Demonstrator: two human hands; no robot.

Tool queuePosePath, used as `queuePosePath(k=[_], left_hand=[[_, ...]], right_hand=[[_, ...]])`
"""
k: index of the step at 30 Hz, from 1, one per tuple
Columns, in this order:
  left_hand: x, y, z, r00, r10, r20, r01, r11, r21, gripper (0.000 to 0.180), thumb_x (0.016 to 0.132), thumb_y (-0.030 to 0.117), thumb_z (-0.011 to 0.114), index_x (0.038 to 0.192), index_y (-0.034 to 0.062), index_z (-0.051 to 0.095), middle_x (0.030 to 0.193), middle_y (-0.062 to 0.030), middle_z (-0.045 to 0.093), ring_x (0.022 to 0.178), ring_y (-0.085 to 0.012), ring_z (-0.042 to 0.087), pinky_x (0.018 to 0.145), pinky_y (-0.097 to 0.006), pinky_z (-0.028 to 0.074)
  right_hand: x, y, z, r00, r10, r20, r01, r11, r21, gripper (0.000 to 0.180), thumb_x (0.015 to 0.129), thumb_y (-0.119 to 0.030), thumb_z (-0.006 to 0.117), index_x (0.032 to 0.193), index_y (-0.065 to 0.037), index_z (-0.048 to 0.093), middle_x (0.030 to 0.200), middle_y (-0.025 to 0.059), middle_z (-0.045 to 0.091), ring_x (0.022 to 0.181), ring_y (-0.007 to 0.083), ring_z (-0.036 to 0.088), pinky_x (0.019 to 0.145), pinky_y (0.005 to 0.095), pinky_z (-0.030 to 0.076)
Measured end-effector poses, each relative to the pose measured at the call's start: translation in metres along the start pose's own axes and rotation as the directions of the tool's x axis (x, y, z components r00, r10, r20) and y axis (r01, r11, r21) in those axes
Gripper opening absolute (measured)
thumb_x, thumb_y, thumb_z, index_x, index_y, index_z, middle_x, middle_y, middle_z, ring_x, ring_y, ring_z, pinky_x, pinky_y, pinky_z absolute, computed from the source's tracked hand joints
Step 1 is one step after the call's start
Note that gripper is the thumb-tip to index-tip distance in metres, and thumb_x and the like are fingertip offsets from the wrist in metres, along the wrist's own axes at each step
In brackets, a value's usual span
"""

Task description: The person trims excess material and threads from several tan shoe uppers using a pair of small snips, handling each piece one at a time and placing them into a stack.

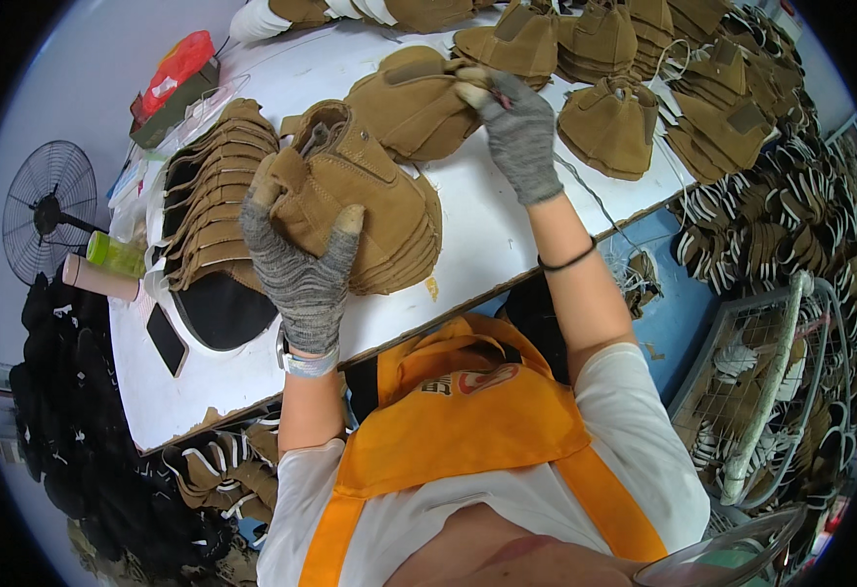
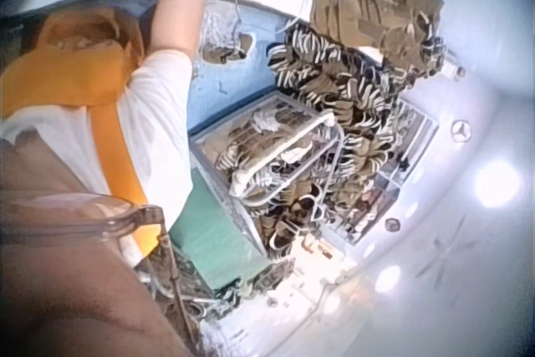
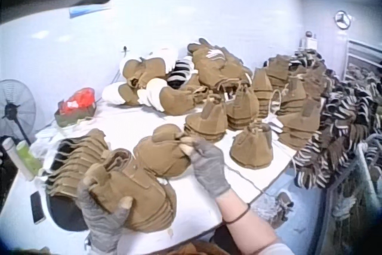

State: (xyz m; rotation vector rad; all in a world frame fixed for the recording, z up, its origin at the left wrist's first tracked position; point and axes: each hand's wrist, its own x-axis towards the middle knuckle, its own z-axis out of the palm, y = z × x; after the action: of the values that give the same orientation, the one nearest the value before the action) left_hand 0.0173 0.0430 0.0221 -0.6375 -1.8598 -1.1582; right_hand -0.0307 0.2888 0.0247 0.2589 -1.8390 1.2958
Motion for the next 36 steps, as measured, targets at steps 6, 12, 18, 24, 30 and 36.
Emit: queuePosePath(k=[6,12,18,24,30,36], left_hand=[[0.001,0.006,-0.005,0.999,-0.038,0.021,0.037,0.998,0.045,0.069,0.070,0.016,0.080,0.127,0.0064,0.043,0.127,-0.0149,0.047,0.117,-0.0280,0.047,0.102,-0.039,0.037],[0.001,0.004,-0.003,0.999,-0.039,0.007,0.039,0.999,-0.013,0.070,0.070,0.017,0.080,0.128,0.0052,0.043,0.127,-0.0149,0.047,0.117,-0.0284,0.047,0.102,-0.040,0.037],[0.000,0.045,0.008,0.981,0.175,-0.084,-0.141,0.939,0.312,0.072,0.074,0.026,0.077,0.133,0.0051,0.041,0.125,-0.0174,0.047,0.115,-0.0325,0.047,0.100,-0.043,0.038],[-0.056,0.086,0.058,0.850,-0.053,0.525,0.333,0.825,-0.456,0.058,0.082,0.010,0.065,0.133,0.0049,0.037,0.132,-0.0165,0.040,0.121,-0.0289,0.041,0.103,-0.040,0.035],[-0.089,0.026,0.130,0.973,-0.091,0.210,0.146,0.954,-0.263,0.044,0.093,0.007,0.049,0.136,0.0042,0.039,0.140,-0.0125,0.037,0.122,-0.0223,0.042,0.101,-0.031,0.037],[-0.046,0.038,0.155,0.593,-0.546,0.591,0.767,0.159,-0.622,0.039,0.096,0.039,0.047,0.114,0.0056,0.055,0.090,-0.0045,0.060,0.071,-0.0094,0.055,0.067,-0.021,0.048]], right_hand=[[0.054,-0.015,0.009,0.981,-0.193,0.034,0.195,0.977,-0.085,0.023,0.081,-0.023,0.067,0.098,-0.007,0.069,0.091,0.0099,0.068,0.082,0.0229,0.063,0.076,0.0310,0.048],[0.057,-0.038,-0.028,0.993,-0.113,-0.041,0.077,0.861,-0.502,0.018,0.086,-0.023,0.063,0.097,-0.010,0.069,0.085,0.0031,0.068,0.076,0.0118,0.060,0.073,0.0271,0.048],[0.047,-0.015,-0.081,0.990,-0.101,-0.101,0.067,0.954,-0.293,0.019,0.086,-0.018,0.063,0.101,-0.008,0.068,0.085,0.0049,0.068,0.076,0.0123,0.060,0.072,0.0267,0.048],[0.031,0.016,-0.091,0.996,-0.016,-0.084,-0.008,0.961,-0.277,0.027,0.083,-0.024,0.067,0.100,-0.003,0.067,0.085,0.0095,0.067,0.075,0.0165,0.062,0.072,0.0283,0.050],[0.018,0.012,-0.089,0.999,-0.019,-0.036,0.017,0.998,-0.068,0.024,0.083,-0.018,0.066,0.104,-0.005,0.066,0.096,0.0088,0.066,0.089,0.0180,0.061,0.081,0.0286,0.048],[0.034,-0.022,-0.104,0.989,0.145,0.023,-0.145,0.989,0.015,0.028,0.086,-0.019,0.066,0.106,0.001,0.064,0.104,0.0072,0.064,0.094,0.0163,0.056,0.087,0.0300,0.044]])
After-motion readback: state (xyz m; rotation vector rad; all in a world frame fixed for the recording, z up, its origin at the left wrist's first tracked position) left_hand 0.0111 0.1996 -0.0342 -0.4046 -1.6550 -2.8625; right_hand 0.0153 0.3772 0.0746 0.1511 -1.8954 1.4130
